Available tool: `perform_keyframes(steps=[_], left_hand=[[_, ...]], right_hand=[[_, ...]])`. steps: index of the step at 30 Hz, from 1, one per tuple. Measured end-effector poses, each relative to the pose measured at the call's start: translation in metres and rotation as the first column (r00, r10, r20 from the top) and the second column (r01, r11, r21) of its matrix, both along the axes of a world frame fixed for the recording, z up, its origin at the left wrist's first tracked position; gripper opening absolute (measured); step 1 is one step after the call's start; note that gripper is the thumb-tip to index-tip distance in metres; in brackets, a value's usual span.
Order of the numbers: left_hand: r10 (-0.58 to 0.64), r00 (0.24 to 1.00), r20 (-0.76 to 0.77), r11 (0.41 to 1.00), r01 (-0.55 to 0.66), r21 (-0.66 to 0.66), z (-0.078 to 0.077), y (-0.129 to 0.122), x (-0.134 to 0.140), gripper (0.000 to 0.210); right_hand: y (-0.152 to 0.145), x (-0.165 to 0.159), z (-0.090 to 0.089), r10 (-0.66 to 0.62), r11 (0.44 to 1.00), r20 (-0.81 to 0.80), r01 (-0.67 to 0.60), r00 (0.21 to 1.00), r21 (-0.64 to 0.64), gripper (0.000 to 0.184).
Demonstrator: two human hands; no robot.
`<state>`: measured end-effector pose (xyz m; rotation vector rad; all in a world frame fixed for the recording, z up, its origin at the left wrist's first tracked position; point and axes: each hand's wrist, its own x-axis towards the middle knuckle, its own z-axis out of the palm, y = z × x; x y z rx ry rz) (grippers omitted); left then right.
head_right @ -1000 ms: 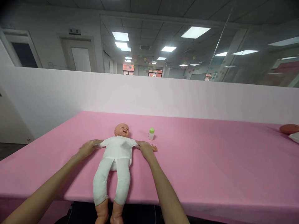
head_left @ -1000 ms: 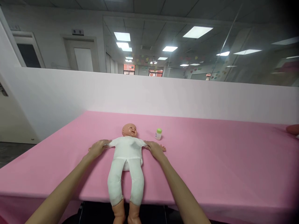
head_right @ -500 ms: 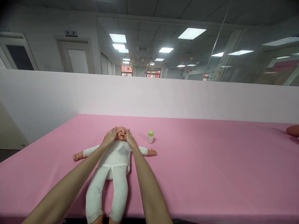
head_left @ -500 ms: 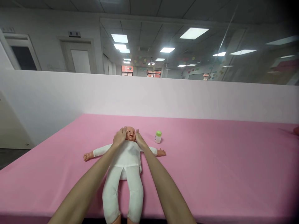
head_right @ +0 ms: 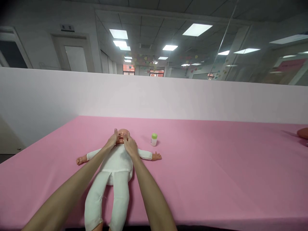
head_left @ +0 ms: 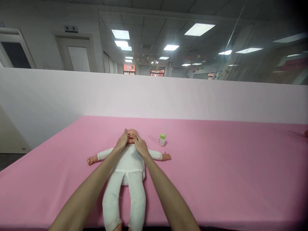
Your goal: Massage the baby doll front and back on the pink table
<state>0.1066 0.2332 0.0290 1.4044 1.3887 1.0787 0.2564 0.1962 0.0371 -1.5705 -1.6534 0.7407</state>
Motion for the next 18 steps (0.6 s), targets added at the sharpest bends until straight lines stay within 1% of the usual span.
perform_keyframes(steps=[3,5,7,9,11,12,13,14,15,16,17,18], left_hand=[[-0.020,1.000,-0.017,0.999,0.021,0.038,0.002,-0.005,-0.002,0.094],[-0.008,0.995,-0.097,0.996,0.017,0.088,0.009,-0.010,-0.002,0.087],[0.054,0.974,-0.222,0.994,-0.032,0.102,0.020,-0.014,0.003,0.082],[0.132,0.937,-0.322,0.988,-0.097,0.122,0.035,-0.019,0.014,0.080],[0.194,0.924,-0.331,0.967,-0.124,0.221,0.050,-0.025,0.034,0.080],[0.198,0.936,-0.289,0.949,-0.110,0.294,0.056,-0.028,0.047,0.079],[0.175,0.959,-0.225,0.928,-0.084,0.363,0.061,-0.030,0.062,0.077],[0.114,0.985,-0.133,0.912,-0.051,0.407,0.064,-0.032,0.078,0.074],[0.019,1.000,-0.015,0.911,-0.011,0.413,0.066,-0.033,0.094,0.071],[-0.086,0.989,0.118,0.929,0.037,0.368,0.067,-0.033,0.111,0.069],[-0.154,0.952,0.265,0.960,0.081,0.266,0.066,-0.032,0.126,0.068],[-0.182,0.892,0.415,0.982,0.141,0.128,0.064,-0.029,0.141,0.072]], right_hand=[[-0.003,-0.002,0.000,-0.018,1.000,0.025,0.018,1.000,0.007,0.093],[-0.004,-0.001,0.000,-0.005,1.000,0.008,0.005,1.000,-0.014,0.091],[-0.004,0.002,0.001,0.028,0.999,-0.018,-0.029,0.999,-0.029,0.086],[-0.003,0.009,0.004,0.055,0.999,-0.026,-0.055,0.998,0.001,0.081],[-0.001,0.023,0.007,0.037,0.997,0.004,-0.037,0.999,0.067,0.077],[-0.001,0.032,0.009,0.008,0.994,0.031,-0.011,0.999,0.106,0.075],[0.000,0.044,0.012,-0.032,0.989,0.061,0.023,0.998,0.147,0.074],[0.001,0.057,0.014,-0.083,0.980,0.094,0.065,0.992,0.187,0.072],[0.001,0.072,0.017,-0.141,0.968,0.125,0.111,0.982,0.227,0.069],[0.002,0.087,0.018,-0.199,0.952,0.152,0.154,0.968,0.264,0.066],[0.002,0.103,0.019,-0.251,0.935,0.176,0.192,0.952,0.297,0.063],[0.003,0.118,0.019,-0.292,0.920,0.196,0.219,0.936,0.324,0.060]])
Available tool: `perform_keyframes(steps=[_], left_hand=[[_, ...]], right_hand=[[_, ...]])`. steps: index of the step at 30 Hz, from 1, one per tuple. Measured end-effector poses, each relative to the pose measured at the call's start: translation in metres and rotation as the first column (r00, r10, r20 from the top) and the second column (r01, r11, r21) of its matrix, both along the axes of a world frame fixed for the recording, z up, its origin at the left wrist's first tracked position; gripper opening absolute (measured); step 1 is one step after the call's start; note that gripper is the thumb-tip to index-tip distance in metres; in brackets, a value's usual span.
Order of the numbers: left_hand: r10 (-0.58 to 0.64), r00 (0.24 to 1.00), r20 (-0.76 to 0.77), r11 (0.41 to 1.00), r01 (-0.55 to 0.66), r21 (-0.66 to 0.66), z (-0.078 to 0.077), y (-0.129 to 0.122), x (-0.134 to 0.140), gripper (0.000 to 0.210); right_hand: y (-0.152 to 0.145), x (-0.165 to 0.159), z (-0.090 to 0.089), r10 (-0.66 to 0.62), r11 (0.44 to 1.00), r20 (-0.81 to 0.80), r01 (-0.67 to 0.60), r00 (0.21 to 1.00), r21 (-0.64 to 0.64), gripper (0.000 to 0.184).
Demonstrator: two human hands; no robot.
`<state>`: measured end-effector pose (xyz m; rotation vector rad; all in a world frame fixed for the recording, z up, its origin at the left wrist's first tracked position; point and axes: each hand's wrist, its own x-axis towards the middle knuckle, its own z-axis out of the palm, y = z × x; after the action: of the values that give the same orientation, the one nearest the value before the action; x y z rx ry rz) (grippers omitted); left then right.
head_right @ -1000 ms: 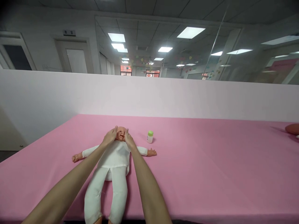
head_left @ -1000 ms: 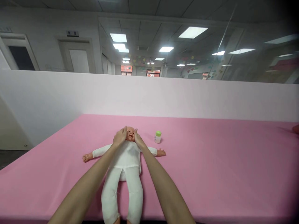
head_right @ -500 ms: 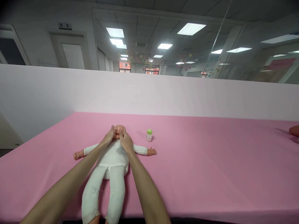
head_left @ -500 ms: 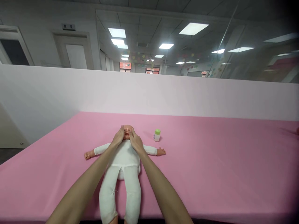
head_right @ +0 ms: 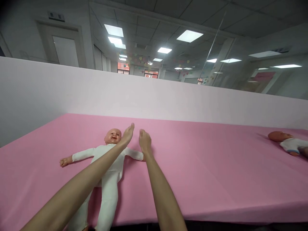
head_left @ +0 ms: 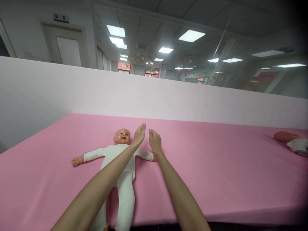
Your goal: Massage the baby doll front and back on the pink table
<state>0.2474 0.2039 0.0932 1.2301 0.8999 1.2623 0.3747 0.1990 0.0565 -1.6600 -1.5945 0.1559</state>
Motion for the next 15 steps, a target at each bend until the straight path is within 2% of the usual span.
perform_keyframes(steps=[1,2,4,6,10,15], left_hand=[[-0.065,0.989,0.133,0.983,0.087,-0.164,-0.003,0.003,0.013,0.077],[-0.091,0.963,0.254,0.939,0.168,-0.300,-0.006,0.006,0.024,0.083],[-0.081,0.907,0.414,0.852,0.278,-0.443,-0.013,0.013,0.039,0.091],[-0.053,0.883,0.466,0.827,0.301,-0.475,-0.021,0.018,0.048,0.092],[-0.026,0.876,0.482,0.837,0.282,-0.468,-0.034,0.022,0.055,0.090],[-0.013,0.867,0.498,0.842,0.278,-0.462,-0.037,0.018,0.047,0.090]], right_hand=[[0.000,0.014,-0.001,-0.024,1.000,0.027,0.023,0.999,0.014,0.057],[0.001,0.026,-0.004,-0.027,0.999,0.053,0.026,0.998,0.018,0.055],[0.001,0.044,-0.012,0.017,1.000,0.100,-0.016,0.995,-0.014,0.054],[0.001,0.053,-0.022,0.078,0.995,0.124,-0.071,0.989,-0.065,0.056],[0.001,0.055,-0.034,0.092,0.993,0.142,-0.081,0.986,-0.080,0.057],[-0.003,0.057,-0.029,0.098,0.992,0.161,-0.084,0.982,-0.094,0.059]])
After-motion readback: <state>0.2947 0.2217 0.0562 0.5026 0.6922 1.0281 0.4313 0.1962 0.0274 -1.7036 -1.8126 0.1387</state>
